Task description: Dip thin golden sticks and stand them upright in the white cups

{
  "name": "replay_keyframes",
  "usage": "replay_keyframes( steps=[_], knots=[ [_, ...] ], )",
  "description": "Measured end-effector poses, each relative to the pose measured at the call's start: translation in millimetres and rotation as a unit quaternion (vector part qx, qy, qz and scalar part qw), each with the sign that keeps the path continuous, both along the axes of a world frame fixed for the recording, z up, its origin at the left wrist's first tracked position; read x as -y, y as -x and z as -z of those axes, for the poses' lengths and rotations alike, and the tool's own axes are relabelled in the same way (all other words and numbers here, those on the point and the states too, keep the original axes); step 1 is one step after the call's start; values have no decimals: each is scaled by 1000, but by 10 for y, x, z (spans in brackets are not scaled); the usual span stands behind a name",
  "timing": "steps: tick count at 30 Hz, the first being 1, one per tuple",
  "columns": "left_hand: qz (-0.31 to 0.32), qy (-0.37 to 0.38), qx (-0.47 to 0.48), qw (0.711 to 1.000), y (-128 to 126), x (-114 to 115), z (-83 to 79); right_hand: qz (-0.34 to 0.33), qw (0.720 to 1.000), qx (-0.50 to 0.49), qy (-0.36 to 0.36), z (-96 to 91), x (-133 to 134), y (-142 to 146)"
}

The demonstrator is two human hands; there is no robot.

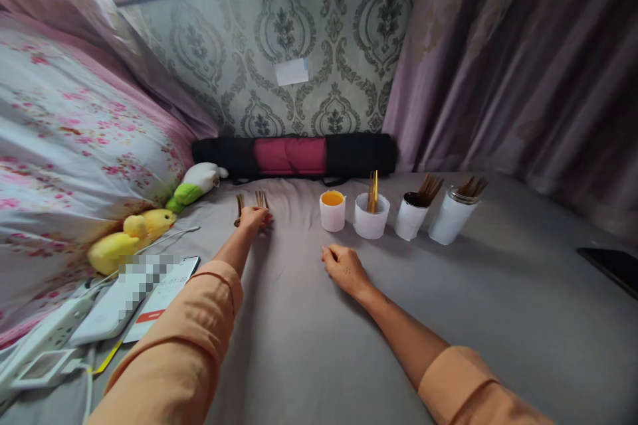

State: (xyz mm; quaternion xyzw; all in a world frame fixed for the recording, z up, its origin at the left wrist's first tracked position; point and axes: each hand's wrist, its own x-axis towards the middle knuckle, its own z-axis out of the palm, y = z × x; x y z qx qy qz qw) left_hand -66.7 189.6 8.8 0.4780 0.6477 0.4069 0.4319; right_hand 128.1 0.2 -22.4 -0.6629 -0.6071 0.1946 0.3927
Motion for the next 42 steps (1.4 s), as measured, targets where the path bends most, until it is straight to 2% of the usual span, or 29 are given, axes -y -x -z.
replay_keyframes(
  steps=[8, 15, 24, 34, 42],
  knots=[
    [7, 22, 162, 987, -110, 130, 38, 2, 1000, 1, 0, -11, 1, 9],
    [27, 35, 255, 966, -170, 274, 60, 2, 1000, -2, 5, -25, 8, 11],
    [63, 64, 321, 943, -274, 562, 7, -6, 1000, -7, -3, -48, 16, 2],
    [76, 60, 372, 923, -359, 883, 104, -16, 1000, -7, -13, -30, -2, -12],
    [72, 50, 389, 917, -427, 1168, 99, -26, 998, -59, 6, -18, -19, -21]
  ],
)
